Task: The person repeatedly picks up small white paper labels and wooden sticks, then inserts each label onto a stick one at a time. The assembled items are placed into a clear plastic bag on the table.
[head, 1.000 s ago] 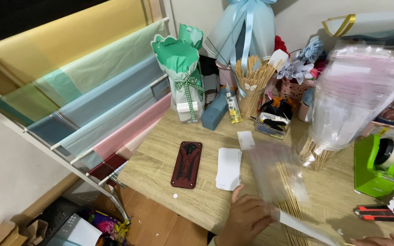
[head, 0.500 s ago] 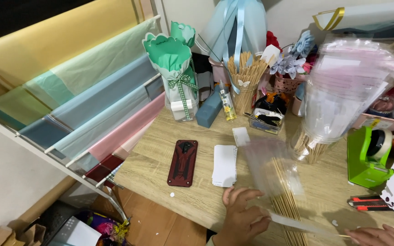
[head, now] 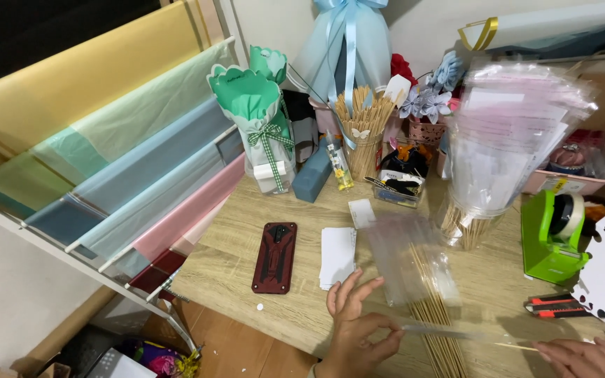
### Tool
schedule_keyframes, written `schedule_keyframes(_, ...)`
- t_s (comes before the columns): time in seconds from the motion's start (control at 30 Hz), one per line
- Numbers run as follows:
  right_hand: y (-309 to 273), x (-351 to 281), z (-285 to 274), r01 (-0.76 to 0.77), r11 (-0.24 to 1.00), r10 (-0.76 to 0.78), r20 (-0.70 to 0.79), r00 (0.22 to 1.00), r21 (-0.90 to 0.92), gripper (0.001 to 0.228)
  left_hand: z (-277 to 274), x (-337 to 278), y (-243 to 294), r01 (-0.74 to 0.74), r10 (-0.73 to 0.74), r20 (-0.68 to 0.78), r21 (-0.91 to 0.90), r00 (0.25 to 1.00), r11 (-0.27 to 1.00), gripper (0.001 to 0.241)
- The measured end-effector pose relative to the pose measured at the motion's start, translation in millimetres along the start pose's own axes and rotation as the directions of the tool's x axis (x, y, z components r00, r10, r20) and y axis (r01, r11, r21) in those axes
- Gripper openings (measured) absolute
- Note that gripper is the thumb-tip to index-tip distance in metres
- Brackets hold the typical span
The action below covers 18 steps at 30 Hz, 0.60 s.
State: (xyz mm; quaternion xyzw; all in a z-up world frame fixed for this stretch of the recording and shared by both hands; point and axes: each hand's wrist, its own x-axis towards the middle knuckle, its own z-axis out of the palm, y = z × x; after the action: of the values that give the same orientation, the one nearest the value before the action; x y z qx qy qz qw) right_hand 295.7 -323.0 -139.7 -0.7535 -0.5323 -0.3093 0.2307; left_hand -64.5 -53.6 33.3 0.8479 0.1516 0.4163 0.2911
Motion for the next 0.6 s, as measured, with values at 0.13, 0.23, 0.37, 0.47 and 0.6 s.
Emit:
schedule_keyframes(0.13,31.5,-4.5,4.7,0.021,0.974,0.067,0.374,0.925,-0.225,0.042,-7.1,4.2,2.7,-0.021,0.022,0.002,-0.047,1.000,0.999,0.009)
schedule_keyframes(0.23,9.6,15.2,-27.8,-0.061,0.990,0.104,0.377,0.920,-0.126,0.040,-9.5,6.9,-1.3,-0.051,0.049,-0.048,-0.042,0.998,0.998,0.013)
schedule_keyframes(0.37,-17.8,67.7,-80.8,-0.042,0.939,0.000,0.124,0.992,0.341,0.030,-31.3,16.8,-9.5,0.004,-0.004,0.025,-0.004,1.000,1.000,0.020)
schedule_keyframes(0.47,-8.5,12.3,-58.9,-0.371,0.822,0.375,0.081,0.924,0.433,0.025,-55.0,29.9,-27.8,0.033,-0.033,0.008,-0.107,0.999,0.994,0.015)
schedule_keyframes(0.6,102.4,-46.3,20.3,-0.580,0.743,0.483,0.333,0.810,0.333,0.030,-99.5,61.0,-71.6,0.141,-0.138,0.027,-0.203,0.990,0.969,0.012)
